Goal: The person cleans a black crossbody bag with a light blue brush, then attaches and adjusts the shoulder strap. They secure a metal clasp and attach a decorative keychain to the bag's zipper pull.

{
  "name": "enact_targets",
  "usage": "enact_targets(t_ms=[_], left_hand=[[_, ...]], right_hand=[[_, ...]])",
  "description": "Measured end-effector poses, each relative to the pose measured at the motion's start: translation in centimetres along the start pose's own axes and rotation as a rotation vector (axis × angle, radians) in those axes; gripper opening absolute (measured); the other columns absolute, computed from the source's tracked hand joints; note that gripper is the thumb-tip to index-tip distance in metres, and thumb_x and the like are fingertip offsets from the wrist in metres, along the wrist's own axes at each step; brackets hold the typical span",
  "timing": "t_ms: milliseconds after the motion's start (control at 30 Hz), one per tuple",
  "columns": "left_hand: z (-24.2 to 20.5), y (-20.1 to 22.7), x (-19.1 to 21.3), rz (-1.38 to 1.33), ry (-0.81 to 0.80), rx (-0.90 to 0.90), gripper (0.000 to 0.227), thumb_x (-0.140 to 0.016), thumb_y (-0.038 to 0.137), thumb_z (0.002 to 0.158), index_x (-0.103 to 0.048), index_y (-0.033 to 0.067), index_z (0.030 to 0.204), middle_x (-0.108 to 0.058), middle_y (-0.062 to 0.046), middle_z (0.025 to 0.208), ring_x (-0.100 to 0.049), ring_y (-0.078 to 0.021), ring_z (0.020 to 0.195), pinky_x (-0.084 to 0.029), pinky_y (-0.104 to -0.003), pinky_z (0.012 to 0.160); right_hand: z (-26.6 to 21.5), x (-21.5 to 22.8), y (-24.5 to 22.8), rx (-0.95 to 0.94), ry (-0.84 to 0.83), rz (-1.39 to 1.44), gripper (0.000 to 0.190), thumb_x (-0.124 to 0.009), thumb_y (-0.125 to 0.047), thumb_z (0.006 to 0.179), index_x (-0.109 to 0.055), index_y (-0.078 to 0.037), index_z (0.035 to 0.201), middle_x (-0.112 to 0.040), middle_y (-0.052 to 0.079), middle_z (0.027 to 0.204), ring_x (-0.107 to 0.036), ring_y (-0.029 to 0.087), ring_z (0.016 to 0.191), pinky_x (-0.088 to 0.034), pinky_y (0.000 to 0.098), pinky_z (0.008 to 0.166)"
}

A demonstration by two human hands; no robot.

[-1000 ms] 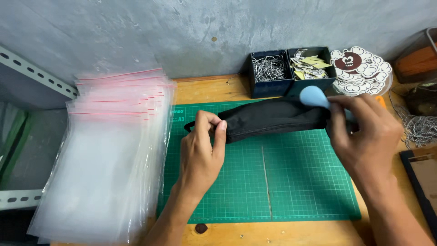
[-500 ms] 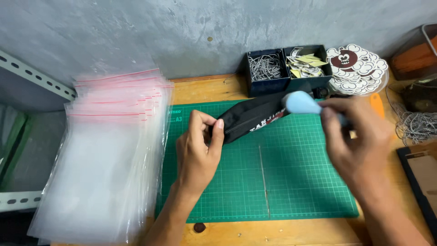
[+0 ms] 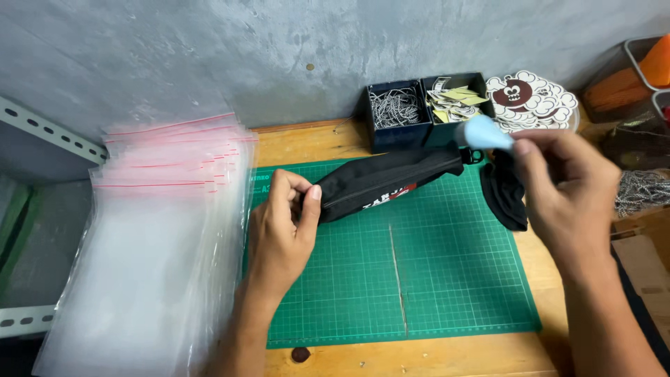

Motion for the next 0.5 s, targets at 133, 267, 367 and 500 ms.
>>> enact_targets(t_ms=[133, 267, 367, 500], left_hand=[[0.3, -0.2, 0.7, 0.019, -0.007, -0.028, 0.018, -0.061, 0.027, 0.117, -0.059, 0.0103, 0.11, -0.069, -0.003, 0.087, -0.066, -0.0201, 0.069, -0.05, -0.039, 0.066], [0.7, -0.1, 1.6, 0.007, -0.061, -0.058, 0.019, -0.06, 0.026, 0.118, -0.06, 0.0095, 0.109, -0.071, -0.003, 0.092, -0.069, -0.0192, 0.076, -0.055, -0.037, 0.073], [1.1, 0.1, 2.6, -0.015, -0.127, -0.087, 0.017, -0.064, 0.024, 0.116, -0.063, 0.0086, 0.109, -0.075, -0.003, 0.098, -0.074, -0.0187, 0.084, -0.06, -0.035, 0.081], [0.9, -0.2, 3.5, 0.038, -0.251, -0.047, 0.015, -0.075, 0.026, 0.11, -0.069, 0.012, 0.11, -0.078, 0.001, 0.097, -0.075, -0.0137, 0.088, -0.057, -0.032, 0.073]], right_hand=[[0.1, -2.0, 0.5, -0.109, -0.27, 0.127, 0.018, -0.075, -0.018, 0.116, -0.085, -0.003, 0.116, -0.074, 0.002, 0.09, -0.055, 0.009, 0.082, -0.04, 0.0267, 0.07], [1.4, 0.4, 2.3, 0.066, -0.027, -0.289, 0.01, -0.08, -0.012, 0.13, -0.087, -0.007, 0.134, -0.07, 0.006, 0.099, -0.063, 0.021, 0.087, -0.043, 0.0379, 0.072], [2.0, -1.3, 4.3, -0.13, -0.192, -0.121, 0.018, -0.071, -0.015, 0.123, -0.081, -0.006, 0.136, -0.076, 0.006, 0.105, -0.063, 0.017, 0.092, -0.046, 0.0348, 0.078], [1.1, -4.2, 4.8, -0.288, -0.445, -0.337, 0.027, -0.074, -0.033, 0.109, -0.08, -0.026, 0.134, -0.086, -0.001, 0.116, -0.078, 0.022, 0.104, -0.051, 0.0445, 0.084]])
Point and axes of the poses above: each hand's wrist, its own z-axis towards the middle knuckle, its own x-axis out of the back of the hand, y = z × x, the point moved 5 cm from there along z, towards the middle knuckle
